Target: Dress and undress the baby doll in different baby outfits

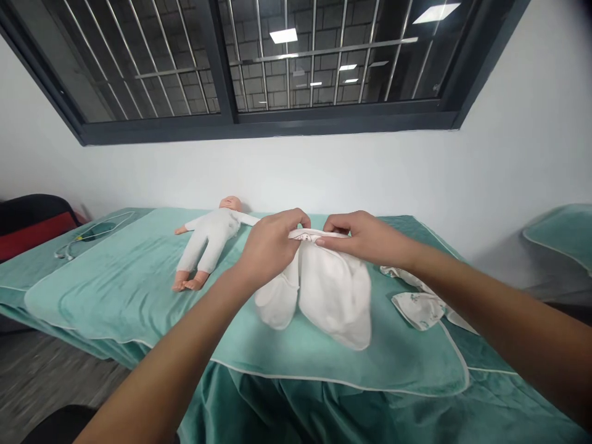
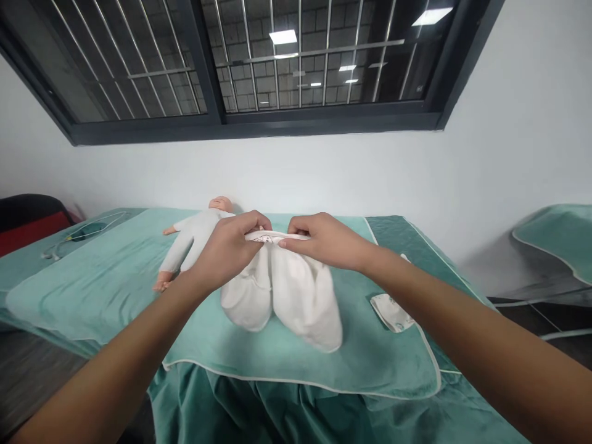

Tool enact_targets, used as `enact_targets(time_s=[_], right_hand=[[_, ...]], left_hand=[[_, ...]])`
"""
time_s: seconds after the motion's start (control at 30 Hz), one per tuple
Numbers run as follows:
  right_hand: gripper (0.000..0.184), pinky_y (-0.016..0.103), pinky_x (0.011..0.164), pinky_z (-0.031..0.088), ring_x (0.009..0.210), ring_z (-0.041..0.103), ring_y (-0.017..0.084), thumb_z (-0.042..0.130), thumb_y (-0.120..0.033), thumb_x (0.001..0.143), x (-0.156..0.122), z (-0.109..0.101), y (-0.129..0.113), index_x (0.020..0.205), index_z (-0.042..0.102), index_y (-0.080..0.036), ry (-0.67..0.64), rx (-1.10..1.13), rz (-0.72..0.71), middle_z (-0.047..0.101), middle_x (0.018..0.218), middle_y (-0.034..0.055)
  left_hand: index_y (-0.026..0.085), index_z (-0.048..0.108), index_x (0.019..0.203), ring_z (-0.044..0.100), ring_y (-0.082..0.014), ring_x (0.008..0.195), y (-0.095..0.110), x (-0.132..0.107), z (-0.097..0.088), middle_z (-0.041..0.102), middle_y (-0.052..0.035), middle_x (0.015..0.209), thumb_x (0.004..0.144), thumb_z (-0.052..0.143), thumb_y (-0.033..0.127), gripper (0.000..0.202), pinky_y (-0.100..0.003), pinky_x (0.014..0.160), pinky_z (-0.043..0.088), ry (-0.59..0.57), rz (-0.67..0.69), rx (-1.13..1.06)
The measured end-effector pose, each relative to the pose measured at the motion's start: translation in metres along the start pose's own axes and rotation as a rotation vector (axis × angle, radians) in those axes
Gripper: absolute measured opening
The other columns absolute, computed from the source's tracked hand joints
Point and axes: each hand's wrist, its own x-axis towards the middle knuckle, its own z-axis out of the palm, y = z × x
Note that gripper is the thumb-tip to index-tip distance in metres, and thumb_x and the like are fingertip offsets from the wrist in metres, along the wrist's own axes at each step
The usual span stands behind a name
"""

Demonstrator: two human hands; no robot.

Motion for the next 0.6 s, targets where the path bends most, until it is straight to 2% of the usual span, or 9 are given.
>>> enact_targets(time_s=[0.07,0.17,0.27,0.33,0.4,0.47,0.6], right_hand=[[0.027,0.028,0.057,0.027,0.060,0.045,0.014,0.057,-0.048,0.086,0.001,0.003,-0.001,0.076,0.058,-0.022,0.138,-0.105,0.008,0.054,0.066,-0.0018],[0.011,0.028,0.057,0.026,0.057,0.043,0.016,0.053,-0.033,0.085,0.002,0.006,-0.001,0.088,0.058,-0.024,0.313,-0.281,0.073,0.053,0.063,-0.0013],[0.029,0.029,0.057,0.025,0.055,0.044,0.018,0.048,-0.027,0.086,0.002,0.007,0.003,0.114,0.056,-0.025,0.328,-0.407,0.141,0.055,0.062,0.0002],[0.037,0.030,0.058,0.026,0.057,0.047,0.020,0.046,-0.026,0.088,0.002,0.008,0.011,0.124,0.054,-0.025,0.307,-0.522,0.167,0.058,0.063,0.0028],[0.036,0.031,0.060,0.029,0.062,0.053,0.022,0.045,-0.026,0.088,0.004,0.008,0.024,0.121,0.059,-0.025,0.276,-0.613,0.194,0.062,0.070,0.0066],[0.033,0.032,0.063,0.033,0.073,0.058,0.025,0.043,-0.026,0.089,0.005,0.009,0.042,0.112,0.065,-0.025,0.250,-0.612,0.211,0.067,0.084,0.0093],[0.032,0.033,0.078,0.043,0.102,0.061,0.025,0.040,-0.021,0.085,0.001,0.015,0.078,0.099,0.069,-0.023,0.279,-0.312,0.169,0.066,0.115,0.0075]], left_hand=[[0.023,0.059,0.088,0.050,-0.0154,0.067,-0.001,0.000,0.000,0.061,0.0004,0.080,0.081,0.048,0.012,0.017,-0.029,0.057,0.027,0.060,0.038,0.203],[0.025,0.060,0.098,0.053,-0.0179,0.071,-0.009,0.000,-0.003,0.063,-0.0032,0.095,0.081,0.043,0.008,0.028,-0.030,0.054,0.023,0.159,-0.001,0.437],[0.024,0.058,0.101,0.054,-0.0191,0.074,-0.017,-0.001,-0.007,0.060,-0.0059,0.105,0.075,0.042,0.003,0.037,-0.030,0.053,0.024,0.219,-0.079,0.500],[0.024,0.057,0.100,0.054,-0.0193,0.074,-0.024,-0.002,-0.009,0.058,-0.0064,0.107,0.070,0.043,0.001,0.040,-0.030,0.053,0.026,0.248,-0.132,0.497],[0.024,0.055,0.095,0.054,-0.0196,0.074,-0.034,-0.003,-0.009,0.057,-0.0063,0.109,0.068,0.044,0.000,0.037,-0.031,0.054,0.027,0.278,-0.202,0.477],[0.023,0.051,0.089,0.055,-0.0205,0.077,-0.048,-0.005,-0.008,0.057,-0.0066,0.110,0.068,0.045,0.002,0.030,-0.031,0.056,0.031,0.305,-0.274,0.431],[0.022,0.044,0.079,0.057,-0.0211,0.086,-0.080,-0.014,-0.002,0.061,-0.0049,0.096,0.079,0.047,0.016,0.006,-0.031,0.070,0.042,0.242,-0.356,0.205]])
